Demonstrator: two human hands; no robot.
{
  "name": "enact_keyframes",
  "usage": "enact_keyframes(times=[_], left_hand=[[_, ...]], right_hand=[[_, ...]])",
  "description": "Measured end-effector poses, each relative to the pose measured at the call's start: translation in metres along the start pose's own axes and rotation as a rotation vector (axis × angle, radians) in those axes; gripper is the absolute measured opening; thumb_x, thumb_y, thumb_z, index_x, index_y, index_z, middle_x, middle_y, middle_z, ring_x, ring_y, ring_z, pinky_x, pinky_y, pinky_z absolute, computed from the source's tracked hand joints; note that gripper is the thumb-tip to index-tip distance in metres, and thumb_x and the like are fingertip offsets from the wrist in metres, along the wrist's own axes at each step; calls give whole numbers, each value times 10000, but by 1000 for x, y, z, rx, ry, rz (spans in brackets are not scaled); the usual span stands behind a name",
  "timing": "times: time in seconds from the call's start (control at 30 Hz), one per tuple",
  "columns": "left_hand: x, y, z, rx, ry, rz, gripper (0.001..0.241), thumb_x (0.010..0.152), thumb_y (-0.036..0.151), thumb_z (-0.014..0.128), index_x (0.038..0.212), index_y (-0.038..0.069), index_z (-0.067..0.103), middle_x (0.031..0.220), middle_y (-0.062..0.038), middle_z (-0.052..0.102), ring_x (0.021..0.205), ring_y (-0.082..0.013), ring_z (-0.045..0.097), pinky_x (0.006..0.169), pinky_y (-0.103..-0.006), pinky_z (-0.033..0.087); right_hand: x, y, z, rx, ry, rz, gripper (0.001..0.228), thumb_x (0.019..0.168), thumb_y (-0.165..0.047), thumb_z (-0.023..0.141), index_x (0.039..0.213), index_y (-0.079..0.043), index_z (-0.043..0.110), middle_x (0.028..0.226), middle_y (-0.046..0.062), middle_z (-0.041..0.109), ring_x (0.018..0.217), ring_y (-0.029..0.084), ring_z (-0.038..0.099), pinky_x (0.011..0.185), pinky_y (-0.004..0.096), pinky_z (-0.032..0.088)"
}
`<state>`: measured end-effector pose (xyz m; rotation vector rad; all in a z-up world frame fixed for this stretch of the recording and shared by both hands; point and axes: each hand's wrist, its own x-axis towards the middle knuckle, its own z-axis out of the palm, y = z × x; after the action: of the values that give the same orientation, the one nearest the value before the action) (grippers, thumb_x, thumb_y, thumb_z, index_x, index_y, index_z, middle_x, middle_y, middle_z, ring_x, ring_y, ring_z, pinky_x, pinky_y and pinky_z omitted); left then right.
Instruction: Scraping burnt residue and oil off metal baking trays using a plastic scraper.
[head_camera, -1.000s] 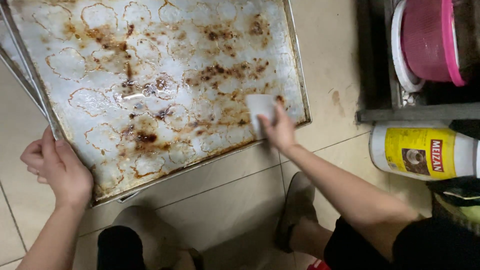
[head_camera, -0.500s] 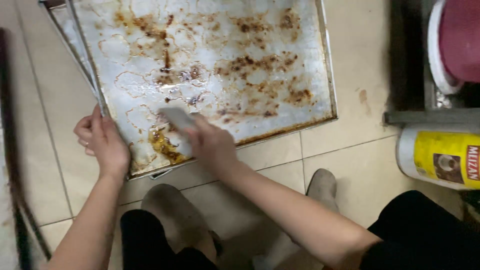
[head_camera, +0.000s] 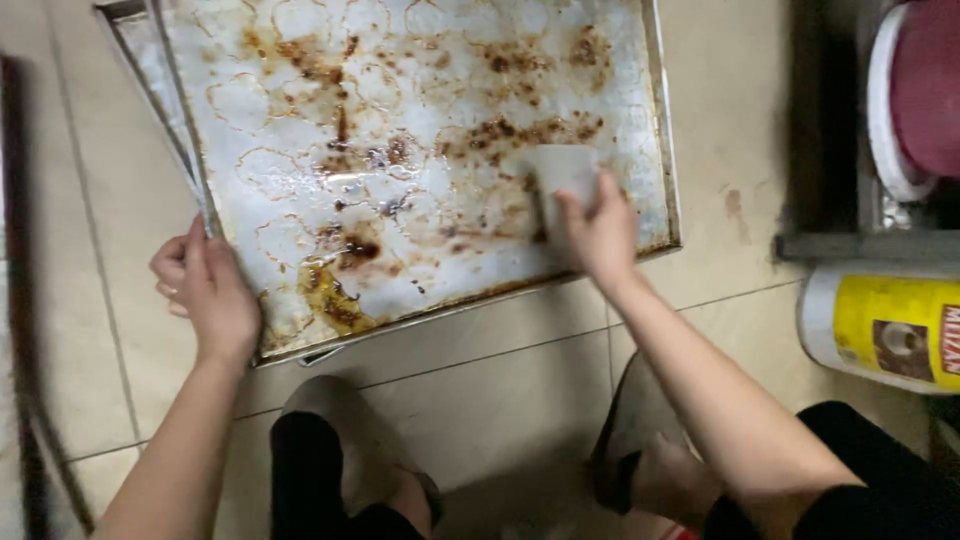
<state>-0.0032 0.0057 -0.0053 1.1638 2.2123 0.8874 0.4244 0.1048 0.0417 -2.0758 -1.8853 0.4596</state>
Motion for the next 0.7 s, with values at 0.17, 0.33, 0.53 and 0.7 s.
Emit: enact_keyframes(times=[0.17, 0.33, 0.53, 0.7], left_hand=[[-1, 18, -6, 91, -58, 78, 497, 1150, 158, 338, 1549, -104, 474, 1321, -234, 316, 1133, -401, 307, 968, -530, 203], [-6, -5, -3, 132, -2, 218, 473, 1187, 98, 369, 1585, -126, 494, 1322, -294, 319, 1110, -443, 302, 966, -557, 209], [-6, -2, -6, 85, -31, 265, 475, 1181, 12, 341, 1597, -184, 456, 1329, -351, 359, 1157, -455, 339, 993, -576, 283], [-7, 20, -9, 130, -103, 157, 512, 1163, 67, 291, 1609, -156, 406, 1310, -290, 325, 1155, -423, 298, 974, -570, 226]], right_hand=[[46, 129, -60, -218, 177, 9, 303, 919, -61, 688, 1210, -27, 612, 827, 163, 734, 655, 353, 694, 603, 472, 550], [61, 157, -54, -387, 96, 111, 306, 988, -216, 626, 1262, -112, 539, 841, 248, 727, 715, 543, 654, 621, 633, 495], [58, 156, -32, -534, 125, 101, 322, 1026, -169, 575, 1337, -110, 519, 847, 201, 759, 703, 476, 622, 881, 526, 468], [59, 167, -25, -466, 162, 88, 289, 986, -157, 631, 1249, -90, 532, 747, 161, 738, 667, 456, 685, 840, 562, 484]])
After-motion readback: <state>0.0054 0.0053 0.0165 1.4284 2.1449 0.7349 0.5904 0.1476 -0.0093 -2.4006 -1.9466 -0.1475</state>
